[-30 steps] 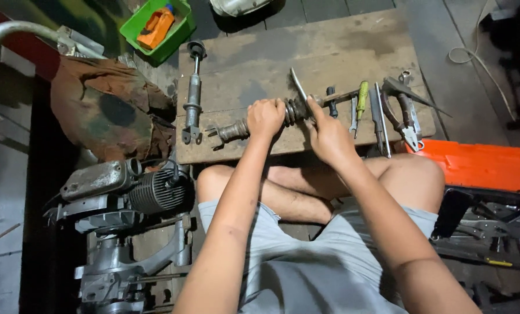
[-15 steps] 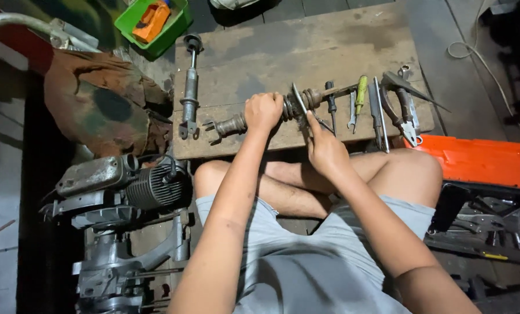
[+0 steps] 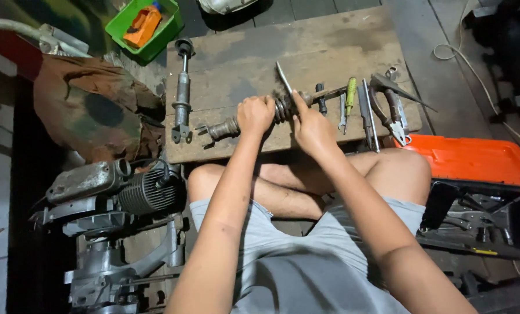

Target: A person uses a wire brush and a metal file to clean and smooth the surface of a motorcycle shock absorber.

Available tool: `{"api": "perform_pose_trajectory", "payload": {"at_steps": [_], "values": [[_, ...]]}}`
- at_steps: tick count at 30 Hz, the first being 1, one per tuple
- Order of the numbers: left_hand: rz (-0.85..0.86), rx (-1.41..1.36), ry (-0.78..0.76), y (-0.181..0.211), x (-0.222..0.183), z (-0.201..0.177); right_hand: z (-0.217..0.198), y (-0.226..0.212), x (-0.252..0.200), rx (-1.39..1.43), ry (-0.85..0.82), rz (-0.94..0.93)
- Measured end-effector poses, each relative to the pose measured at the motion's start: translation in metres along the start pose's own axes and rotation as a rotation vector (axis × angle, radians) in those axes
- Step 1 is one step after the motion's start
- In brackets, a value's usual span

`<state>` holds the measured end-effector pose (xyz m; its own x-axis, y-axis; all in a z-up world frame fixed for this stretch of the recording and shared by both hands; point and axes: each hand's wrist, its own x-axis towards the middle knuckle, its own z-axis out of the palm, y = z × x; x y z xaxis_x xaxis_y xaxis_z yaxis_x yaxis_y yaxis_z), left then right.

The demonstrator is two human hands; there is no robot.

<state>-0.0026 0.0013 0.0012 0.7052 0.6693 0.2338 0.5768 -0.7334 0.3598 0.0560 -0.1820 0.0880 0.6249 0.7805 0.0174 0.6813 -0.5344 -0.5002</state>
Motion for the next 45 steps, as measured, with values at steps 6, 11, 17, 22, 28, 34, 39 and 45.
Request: {"api": "perform_pose_trajectory", "payload": {"at_steps": [6, 11, 17, 22, 28, 34, 39, 45], "values": [[-0.009, -0.044, -0.015, 0.0, 0.002, 0.007, 0.01, -0.001, -0.025, -0.09, -0.075, 0.015], [0.007, -0.007, 0.008, -0.002, 0.002, 0.008, 0.016, 0.005, -0.051, -0.089, -0.13, 0.053], [0.011, -0.004, 0.021, -0.002, 0.001, 0.008, 0.005, 0.008, -0.047, -0.098, -0.108, 0.069], [-0.008, -0.028, 0.023, -0.001, -0.002, 0.007, 0.002, -0.004, -0.037, -0.005, 0.04, 0.021], [0.038, -0.021, 0.075, 0.001, -0.003, 0.011, 0.034, 0.015, -0.041, -0.047, 0.051, 0.039], [0.034, 0.003, 0.099, 0.002, -0.008, 0.011, 0.046, 0.025, -0.061, -0.015, 0.071, 0.027], [0.038, 0.021, 0.135, -0.002, -0.009, 0.02, 0.05, 0.027, -0.064, 0.029, 0.045, 0.074], [0.033, 0.027, 0.155, -0.001, -0.007, 0.021, 0.05, 0.024, -0.063, 0.017, 0.057, 0.098]]}}
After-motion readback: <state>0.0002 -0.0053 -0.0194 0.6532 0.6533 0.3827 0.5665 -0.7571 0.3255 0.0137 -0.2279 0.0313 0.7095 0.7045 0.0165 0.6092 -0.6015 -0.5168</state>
